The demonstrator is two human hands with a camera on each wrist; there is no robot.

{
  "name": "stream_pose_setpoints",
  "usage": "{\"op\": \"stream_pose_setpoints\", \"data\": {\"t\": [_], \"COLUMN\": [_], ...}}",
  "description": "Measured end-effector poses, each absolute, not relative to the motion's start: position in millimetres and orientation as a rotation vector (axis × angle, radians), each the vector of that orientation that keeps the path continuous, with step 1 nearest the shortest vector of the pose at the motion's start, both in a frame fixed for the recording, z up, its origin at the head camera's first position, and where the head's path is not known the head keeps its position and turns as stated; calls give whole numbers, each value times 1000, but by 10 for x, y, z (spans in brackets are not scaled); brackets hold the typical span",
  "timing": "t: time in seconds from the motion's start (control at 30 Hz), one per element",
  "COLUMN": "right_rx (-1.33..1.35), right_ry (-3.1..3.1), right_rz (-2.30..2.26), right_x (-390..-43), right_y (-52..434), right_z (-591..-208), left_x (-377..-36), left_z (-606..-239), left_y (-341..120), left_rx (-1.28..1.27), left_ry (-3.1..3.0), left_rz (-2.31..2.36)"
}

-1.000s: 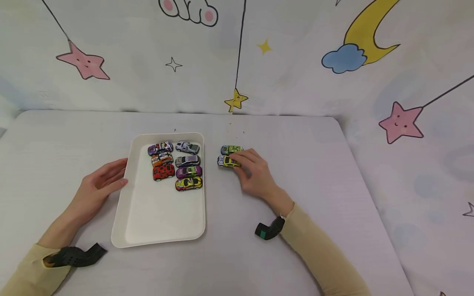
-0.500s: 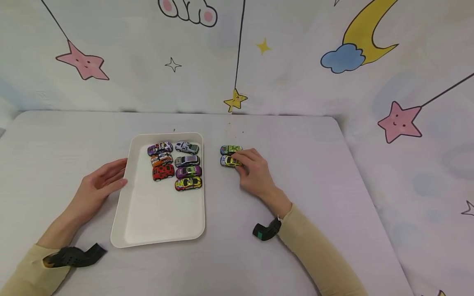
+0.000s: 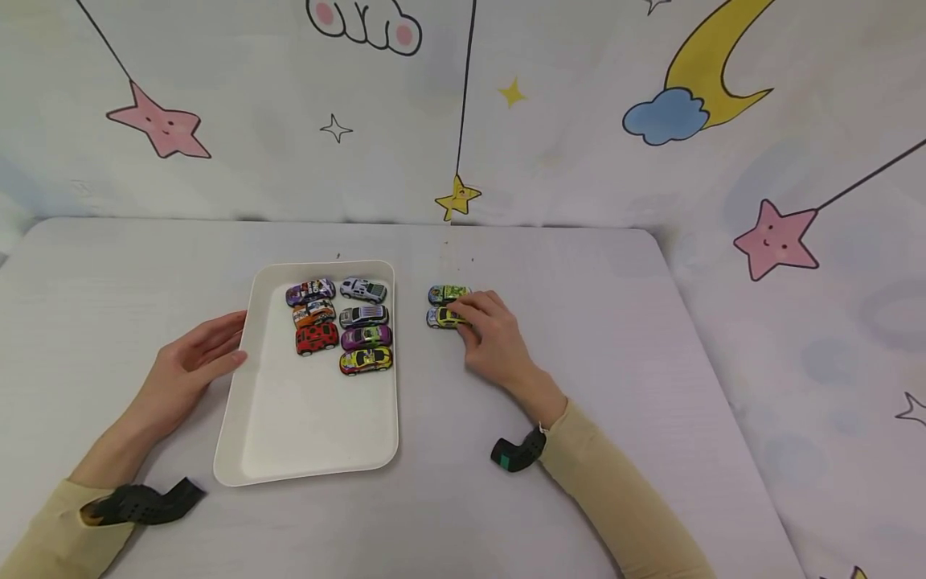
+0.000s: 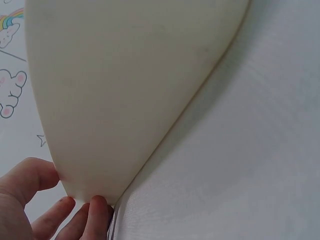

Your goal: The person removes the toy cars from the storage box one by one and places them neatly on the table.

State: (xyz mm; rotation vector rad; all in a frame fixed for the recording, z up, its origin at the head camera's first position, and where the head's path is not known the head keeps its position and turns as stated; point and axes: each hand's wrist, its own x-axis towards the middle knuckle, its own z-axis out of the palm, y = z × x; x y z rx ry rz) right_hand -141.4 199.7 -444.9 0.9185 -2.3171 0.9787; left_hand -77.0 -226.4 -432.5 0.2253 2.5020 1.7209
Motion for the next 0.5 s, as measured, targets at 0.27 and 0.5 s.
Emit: {"op": "stream_pose_setpoints", "data": {"t": [0.27, 0.5], "right_rx": [893, 860], "right_ry": [-2324, -2309], "right_rz": [963, 962], "right_x": [-1414, -1422], "right_y": [1995, 1990], "right_z": [-4430, -4436], "left_x": [-763, -766], "left_z": [-4327, -4319], "left_y": [-2272, -2267], "left_rx": [234, 241], "left_ry": [2481, 2476], "left_rz": [1747, 1757]}}
